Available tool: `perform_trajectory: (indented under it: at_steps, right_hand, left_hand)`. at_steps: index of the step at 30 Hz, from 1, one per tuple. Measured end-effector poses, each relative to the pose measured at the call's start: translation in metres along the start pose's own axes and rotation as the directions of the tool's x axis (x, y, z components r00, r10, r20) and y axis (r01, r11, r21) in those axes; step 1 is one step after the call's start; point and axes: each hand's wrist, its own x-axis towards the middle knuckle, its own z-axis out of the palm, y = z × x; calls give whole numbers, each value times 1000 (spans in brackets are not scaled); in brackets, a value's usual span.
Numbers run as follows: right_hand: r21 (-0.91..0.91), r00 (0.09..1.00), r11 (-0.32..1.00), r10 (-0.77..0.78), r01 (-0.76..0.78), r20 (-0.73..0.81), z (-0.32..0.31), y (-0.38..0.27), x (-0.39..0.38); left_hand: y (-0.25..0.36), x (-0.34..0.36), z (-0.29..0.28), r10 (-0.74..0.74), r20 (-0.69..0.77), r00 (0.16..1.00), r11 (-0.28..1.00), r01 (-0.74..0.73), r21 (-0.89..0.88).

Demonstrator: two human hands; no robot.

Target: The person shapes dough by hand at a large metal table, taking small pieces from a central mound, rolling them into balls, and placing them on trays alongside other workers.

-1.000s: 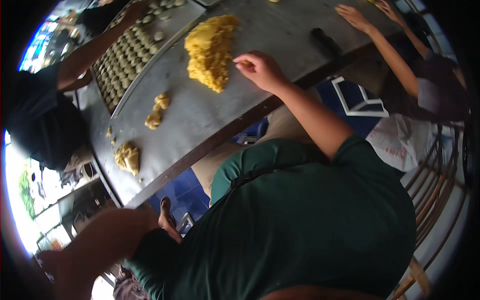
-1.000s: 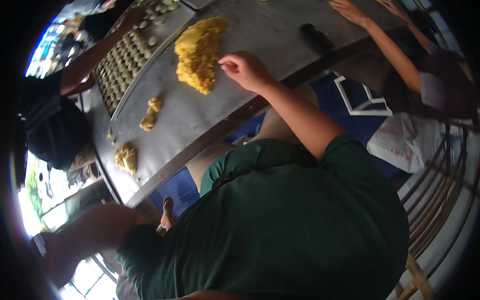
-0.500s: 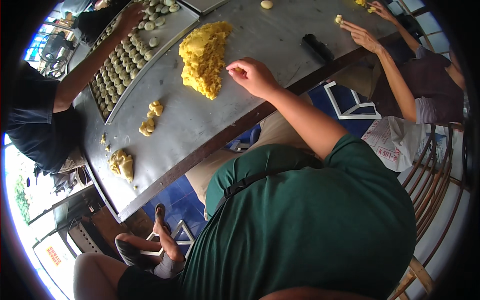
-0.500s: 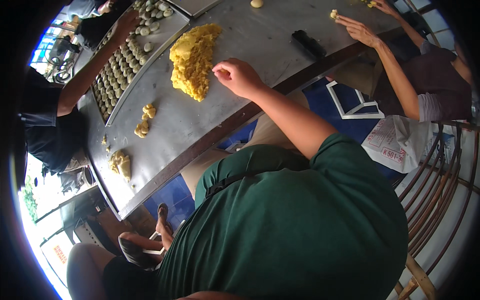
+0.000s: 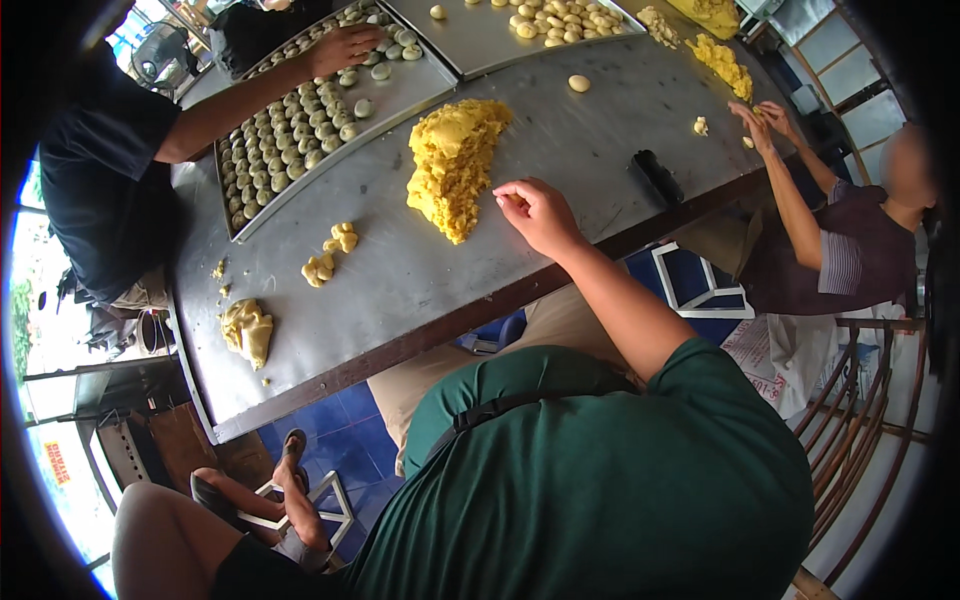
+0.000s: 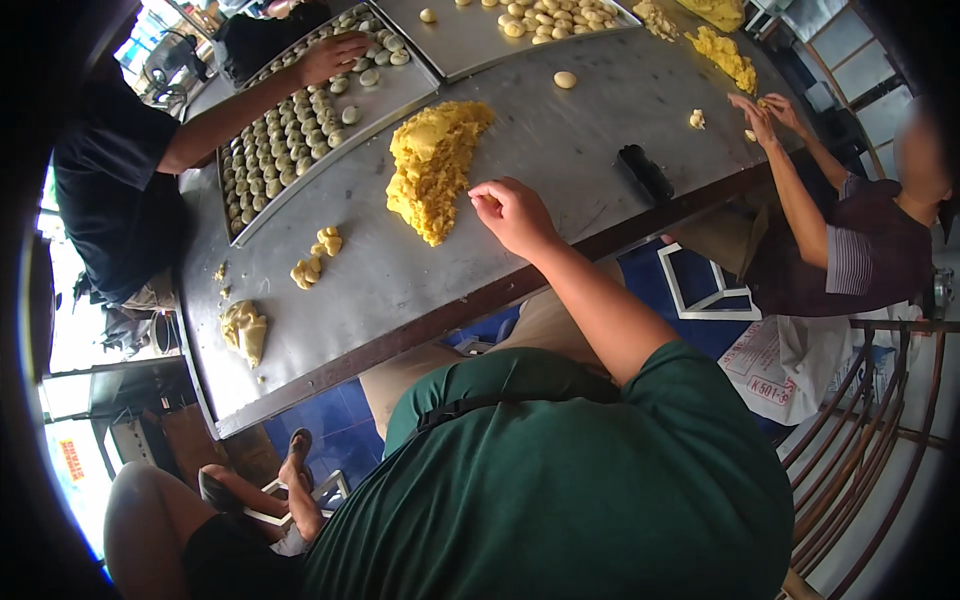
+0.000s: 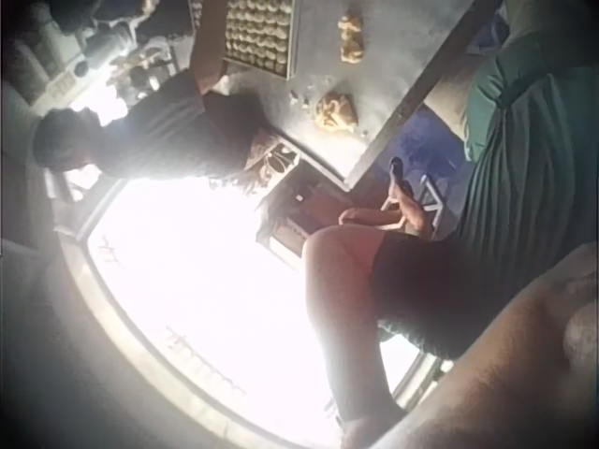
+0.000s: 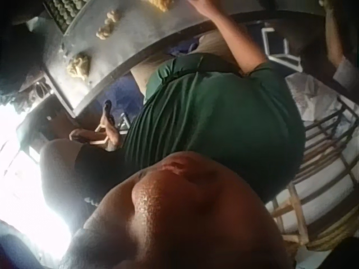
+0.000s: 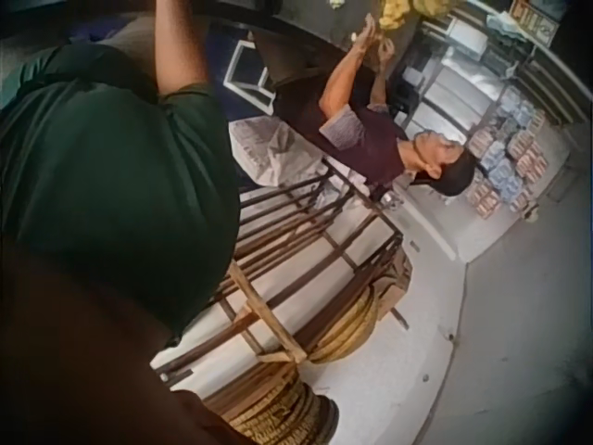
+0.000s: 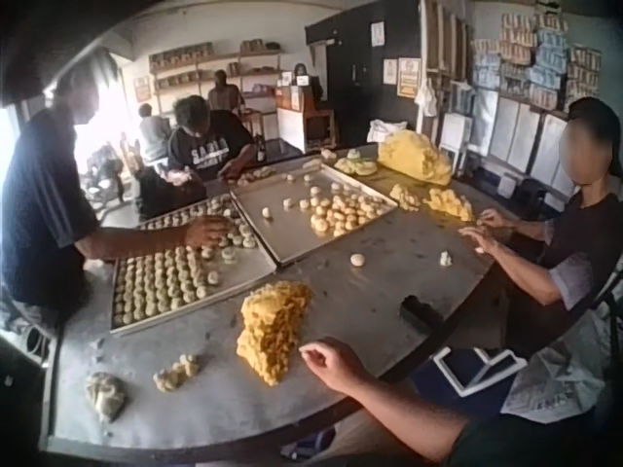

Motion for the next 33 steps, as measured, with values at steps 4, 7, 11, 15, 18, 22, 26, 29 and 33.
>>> perform_trajectory:
  at_steps: [4, 7, 11, 15, 18, 22, 26, 29, 33]
  right_hand:
    - [-36, 997, 999, -6, 3, -77, -11, 18, -12]
    - [6, 999, 999, -36, 36, -3, 9, -3, 1]
    - [-32, 1000, 999, -10, 10, -6, -2, 0, -3]
    - [-41, 999, 999, -37, 36, -17, -6, -2, 3]
    - [-39, 999, 999, -32, 31, -8, 3, -6, 0]
    - [-72, 999, 997, 28, -29, -17, 1, 14, -8]
    - [-54, 997, 996, -68, 66, -28, 0, 7, -6]
    - [-71, 998, 996, -61, 60, -20, -1, 6, -4]
    - [-54, 1000, 998, -10, 11, 4, -3, 4, -5]
  left_hand:
    - [14, 19, 11, 34, 25, 999, 999, -34, -8]
    - [-16, 4, -4, -52, -36, 998, 997, 50, -64]
    - [-9, 17, 2, -36, -7, 999, 998, 35, -55]
    - [-11, 21, 8, -56, -4, 998, 995, 55, -82]
    - [-18, 17, 1, -64, -19, 998, 995, 62, -82]
    - [-13, 23, 6, -21, 10, 1000, 999, 21, -44]
    - [-19, 15, 9, -25, 28, 999, 999, 26, -42]
    - [-25, 15, 10, -38, 43, 998, 998, 40, -47]
    - [-21, 16, 13, -39, 58, 998, 998, 42, -46]
